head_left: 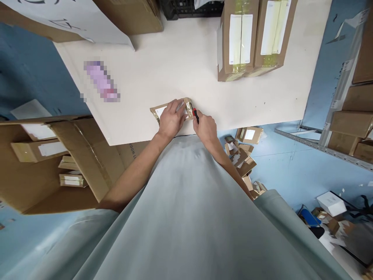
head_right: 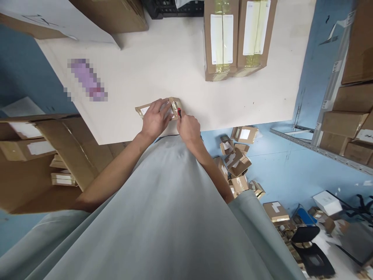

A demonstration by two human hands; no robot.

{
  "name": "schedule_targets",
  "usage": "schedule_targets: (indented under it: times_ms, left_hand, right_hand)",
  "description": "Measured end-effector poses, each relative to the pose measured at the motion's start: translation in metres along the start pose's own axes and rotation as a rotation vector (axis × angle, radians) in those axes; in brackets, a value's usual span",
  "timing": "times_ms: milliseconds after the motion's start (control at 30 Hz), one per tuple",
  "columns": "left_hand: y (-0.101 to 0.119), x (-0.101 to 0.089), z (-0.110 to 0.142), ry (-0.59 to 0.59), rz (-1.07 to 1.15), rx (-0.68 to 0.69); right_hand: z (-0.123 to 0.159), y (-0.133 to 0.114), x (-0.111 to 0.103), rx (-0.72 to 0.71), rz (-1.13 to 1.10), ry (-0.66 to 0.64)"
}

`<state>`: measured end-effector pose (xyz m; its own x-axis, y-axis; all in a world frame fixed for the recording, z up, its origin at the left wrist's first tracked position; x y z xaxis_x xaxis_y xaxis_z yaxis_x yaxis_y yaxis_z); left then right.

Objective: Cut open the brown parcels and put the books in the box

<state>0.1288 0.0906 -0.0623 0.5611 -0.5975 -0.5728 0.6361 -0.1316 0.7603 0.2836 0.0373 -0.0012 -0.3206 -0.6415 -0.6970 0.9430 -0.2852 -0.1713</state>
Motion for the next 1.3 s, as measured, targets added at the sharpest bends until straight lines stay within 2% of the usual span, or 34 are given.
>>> schedule_targets:
  times_ms: [367,567,767,900,1067,1167,1300]
  left_hand:
    - [-0.002,0.004,0.002,0.003,-0.050,0.024]
    - [-0.004,0.008,0.001,-0.002,-0.068,0.052]
    - [-0.010,0.010,0.002,0.023,0.033,0.161]
    - [-0.037,-0.010,0.019,0.106,0.104,0.154]
    - [-0.088,-0.043,0.056,0.235,0.181,0.053]
    - [-0.108,-0.045,0.068,0.243,0.263,0.001]
    - [-0.116,-0.037,0.069,0.248,0.369,-0.007]
  right_hand:
    - [0.018,0.004,0.014,0.038,0.056,-0.058]
    - [0.027,0.002,0.008,0.067,0.118,-0.107]
    - [0.035,-0.001,-0.004,0.083,0.221,-0.128]
    - [0.041,-0.008,-0.014,0.016,0.307,-0.089]
    - [0.035,-0.035,-0.013,-0.192,0.478,-0.064]
    - [0.021,-0.055,-0.010,-0.291,0.590,-0.072]
    - [0.001,-0.082,-0.009,-0.418,0.722,-0.148]
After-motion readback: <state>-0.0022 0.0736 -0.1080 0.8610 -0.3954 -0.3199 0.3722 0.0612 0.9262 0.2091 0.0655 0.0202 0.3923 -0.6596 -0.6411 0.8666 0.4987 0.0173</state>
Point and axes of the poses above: each hand's wrist, its own z-axis away from the middle knuckle, its own x-axis out of the palm, y = z × x, the point moved 5 cm from there along -z, towards the middle knuckle, and after that the axes turned 14 degrees about z, right-handed, at the moved point
